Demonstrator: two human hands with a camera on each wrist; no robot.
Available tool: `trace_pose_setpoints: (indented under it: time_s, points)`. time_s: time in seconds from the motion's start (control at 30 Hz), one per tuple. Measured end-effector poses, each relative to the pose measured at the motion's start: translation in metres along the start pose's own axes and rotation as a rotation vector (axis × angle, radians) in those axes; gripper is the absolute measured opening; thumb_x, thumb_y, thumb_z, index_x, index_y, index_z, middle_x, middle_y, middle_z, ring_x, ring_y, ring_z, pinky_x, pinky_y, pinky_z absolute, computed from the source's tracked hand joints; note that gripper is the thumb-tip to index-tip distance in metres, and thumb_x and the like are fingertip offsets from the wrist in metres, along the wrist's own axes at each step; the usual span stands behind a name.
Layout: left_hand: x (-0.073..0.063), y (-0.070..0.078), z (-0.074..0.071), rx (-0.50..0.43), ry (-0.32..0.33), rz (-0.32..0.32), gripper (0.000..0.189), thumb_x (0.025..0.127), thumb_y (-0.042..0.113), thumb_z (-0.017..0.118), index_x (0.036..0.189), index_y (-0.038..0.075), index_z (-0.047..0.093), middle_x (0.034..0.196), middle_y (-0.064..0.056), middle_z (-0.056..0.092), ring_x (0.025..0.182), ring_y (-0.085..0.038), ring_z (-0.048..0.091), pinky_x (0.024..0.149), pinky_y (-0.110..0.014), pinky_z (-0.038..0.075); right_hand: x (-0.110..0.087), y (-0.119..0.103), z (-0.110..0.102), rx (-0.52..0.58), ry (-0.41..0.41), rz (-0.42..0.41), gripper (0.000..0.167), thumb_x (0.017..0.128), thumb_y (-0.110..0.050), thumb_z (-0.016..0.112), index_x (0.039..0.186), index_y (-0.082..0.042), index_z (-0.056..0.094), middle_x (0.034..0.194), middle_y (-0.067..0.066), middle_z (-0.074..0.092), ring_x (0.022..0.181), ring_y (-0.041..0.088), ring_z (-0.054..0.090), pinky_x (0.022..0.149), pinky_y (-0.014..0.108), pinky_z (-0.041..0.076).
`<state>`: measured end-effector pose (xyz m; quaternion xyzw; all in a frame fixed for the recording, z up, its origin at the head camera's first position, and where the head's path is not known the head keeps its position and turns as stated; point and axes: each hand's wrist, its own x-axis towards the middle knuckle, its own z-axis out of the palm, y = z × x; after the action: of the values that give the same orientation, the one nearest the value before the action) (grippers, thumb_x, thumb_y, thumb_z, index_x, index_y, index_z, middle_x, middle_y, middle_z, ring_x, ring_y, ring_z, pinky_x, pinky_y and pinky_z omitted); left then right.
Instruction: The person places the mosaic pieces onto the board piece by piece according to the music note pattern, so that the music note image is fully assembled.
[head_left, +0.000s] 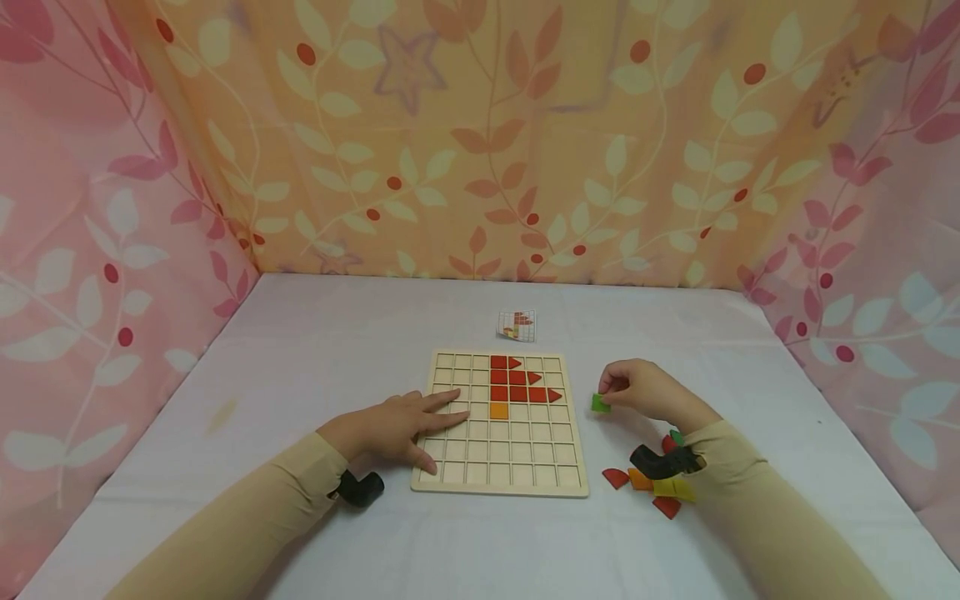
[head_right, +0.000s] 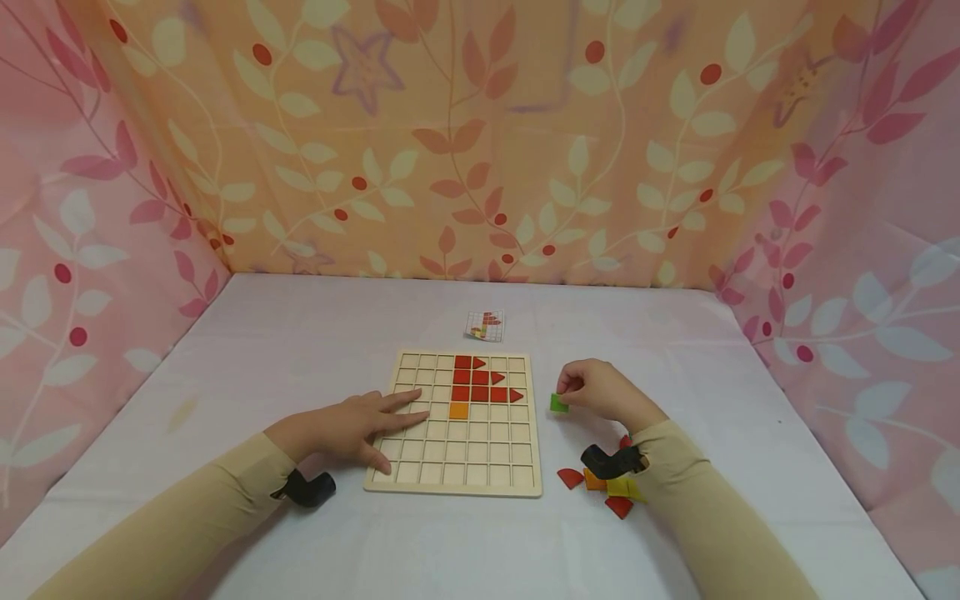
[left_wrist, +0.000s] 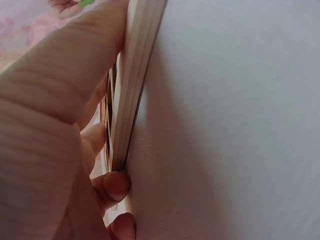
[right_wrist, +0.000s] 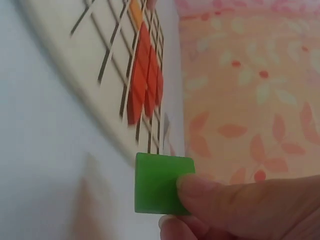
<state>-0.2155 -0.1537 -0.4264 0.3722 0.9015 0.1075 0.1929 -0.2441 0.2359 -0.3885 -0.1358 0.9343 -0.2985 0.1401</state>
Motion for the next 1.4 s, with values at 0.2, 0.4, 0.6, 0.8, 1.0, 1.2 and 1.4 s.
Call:
trace_pose_setpoints:
  time_s: [0.2,0.4,0.6,0.8,1.0,1.2,1.4]
  points:
    - [0.001,0.000,0.001,0.007,0.005,0.002,0.086,0.068,0.069,0.056,0.142,0.044,0.019,0.153,0.011,0.000,0.135,-0.035,0.017,0.104,-0.053,0.019,0.013,-0.026,0.020,0.039,-0.021,-0.086,0.007,0.079,-0.006,0.069,0.079,-0.008,0.062,0.072,-0.001,0.057,0.069,0.016,0.050,0.062,0.029,0.042]
    - [0.001,0.000,0.000,0.018,0.003,0.002,0.086,0.068,0.068,0.055,0.142,0.044,0.019,0.153,0.011,0.000,0.135,-0.035,0.017,0.103,-0.053,0.020,0.024,-0.046,0.037,0.056,-0.039,-0.138,0.007,0.080,-0.008,0.069,0.081,-0.007,0.062,0.074,-0.001,0.057,0.072,0.015,0.050,0.064,0.028,0.042]
    - [0.001,0.000,0.000,0.014,-0.002,-0.002,0.086,0.069,0.068,0.055,0.142,0.044,0.018,0.153,0.011,0.000,0.135,-0.037,0.016,0.103,-0.055,0.019,0.030,-0.061,0.054,0.064,-0.066,-0.176,0.007,0.080,-0.009,0.069,0.081,-0.011,0.063,0.074,-0.002,0.056,0.073,0.015,0.050,0.066,0.028,0.043]
    - [0.001,-0.002,0.000,0.012,0.000,0.010,0.086,0.069,0.068,0.055,0.143,0.044,0.018,0.153,0.011,0.000,0.136,-0.034,0.016,0.102,-0.055,0.021,0.034,-0.075,0.066,0.052,-0.090,-0.250,0.007,0.080,-0.009,0.069,0.079,-0.011,0.063,0.071,-0.003,0.055,0.070,0.014,0.050,0.064,0.028,0.042]
    - [0.001,-0.002,0.000,0.009,-0.003,0.014,0.086,0.069,0.069,0.055,0.143,0.044,0.018,0.154,0.010,-0.001,0.135,-0.035,0.017,0.102,-0.055,0.021,0.038,-0.084,0.074,0.002,-0.111,-0.269,0.007,0.080,-0.009,0.069,0.077,-0.011,0.063,0.072,-0.006,0.055,0.070,0.012,0.049,0.064,0.027,0.042]
    - [0.001,-0.002,0.000,0.012,-0.001,0.015,0.086,0.069,0.069,0.054,0.143,0.043,0.018,0.154,0.010,0.000,0.135,-0.034,0.018,0.101,-0.056,0.021,0.040,-0.091,0.080,0.007,-0.140,-0.248,0.006,0.080,-0.009,0.070,0.078,-0.010,0.065,0.073,-0.005,0.058,0.071,0.013,0.052,0.065,0.028,0.044]
    - [0.000,0.000,-0.002,0.021,0.002,0.024,0.086,0.069,0.068,0.054,0.143,0.042,0.018,0.154,0.010,0.001,0.133,-0.030,0.022,0.100,-0.055,0.024,0.043,-0.091,0.087,-0.001,-0.134,-0.229,0.013,0.077,-0.010,0.072,0.071,-0.015,0.063,0.068,-0.006,0.057,0.066,0.011,0.051,0.062,0.026,0.043]
